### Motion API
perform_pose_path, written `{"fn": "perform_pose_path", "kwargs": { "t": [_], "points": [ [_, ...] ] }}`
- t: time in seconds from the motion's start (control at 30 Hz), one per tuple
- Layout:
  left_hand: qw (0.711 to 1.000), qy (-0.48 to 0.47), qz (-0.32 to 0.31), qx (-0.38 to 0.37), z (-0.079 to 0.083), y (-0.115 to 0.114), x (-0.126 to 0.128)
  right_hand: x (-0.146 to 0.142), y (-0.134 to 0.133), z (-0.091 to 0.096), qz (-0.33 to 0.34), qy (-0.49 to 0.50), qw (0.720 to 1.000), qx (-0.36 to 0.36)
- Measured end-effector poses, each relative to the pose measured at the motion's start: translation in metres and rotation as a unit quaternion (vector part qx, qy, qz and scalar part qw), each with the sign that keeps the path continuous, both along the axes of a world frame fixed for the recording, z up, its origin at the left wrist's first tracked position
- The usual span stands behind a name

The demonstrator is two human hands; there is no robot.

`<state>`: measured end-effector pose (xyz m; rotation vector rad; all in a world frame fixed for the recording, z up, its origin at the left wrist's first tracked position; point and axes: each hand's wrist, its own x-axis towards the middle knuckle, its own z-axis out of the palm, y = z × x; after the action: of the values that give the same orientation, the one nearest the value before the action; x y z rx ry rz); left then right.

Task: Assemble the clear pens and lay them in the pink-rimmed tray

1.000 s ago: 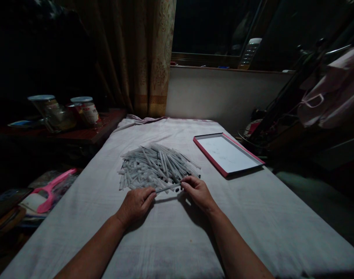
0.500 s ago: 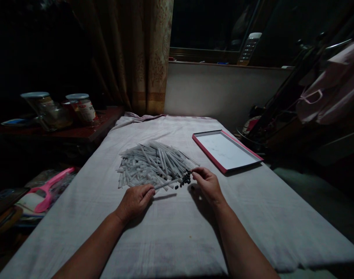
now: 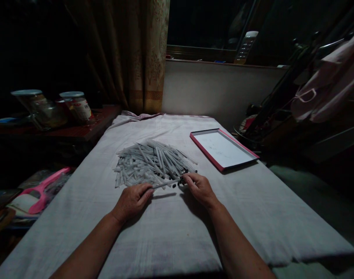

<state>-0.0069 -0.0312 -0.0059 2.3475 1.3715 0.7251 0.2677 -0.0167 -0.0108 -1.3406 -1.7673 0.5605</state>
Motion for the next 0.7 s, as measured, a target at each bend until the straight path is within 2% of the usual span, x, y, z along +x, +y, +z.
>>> {"fn": "perform_pose_path", "kwargs": {
  "t": [0.13, 0.37, 0.47, 0.53, 0.6, 0.7],
  "points": [
    [1.000, 0.001, -0.010, -0.002, 0.001, -0.001, 0.000, -0.013, -0.002, 0.002, 0.065, 0.045, 0.996, -0.039],
    [1.000, -0.002, -0.016, 0.008, -0.001, 0.000, -0.002, -0.018, -0.002, 0.006, 0.063, 0.169, 0.973, -0.147],
    [1.000, -0.003, -0.014, 0.010, 0.000, 0.000, -0.002, -0.017, -0.001, 0.006, 0.058, 0.192, 0.964, -0.173],
    [1.000, 0.003, -0.014, 0.009, 0.001, 0.000, -0.002, -0.018, -0.002, 0.005, 0.053, 0.173, 0.970, -0.160],
    [1.000, 0.009, -0.012, 0.006, 0.001, 0.000, -0.001, -0.017, -0.001, 0.004, 0.033, 0.128, 0.985, -0.115],
    [1.000, 0.012, 0.003, 0.007, -0.001, 0.000, -0.002, -0.005, 0.003, 0.003, -0.041, 0.081, 0.995, -0.031]
  ]
}}
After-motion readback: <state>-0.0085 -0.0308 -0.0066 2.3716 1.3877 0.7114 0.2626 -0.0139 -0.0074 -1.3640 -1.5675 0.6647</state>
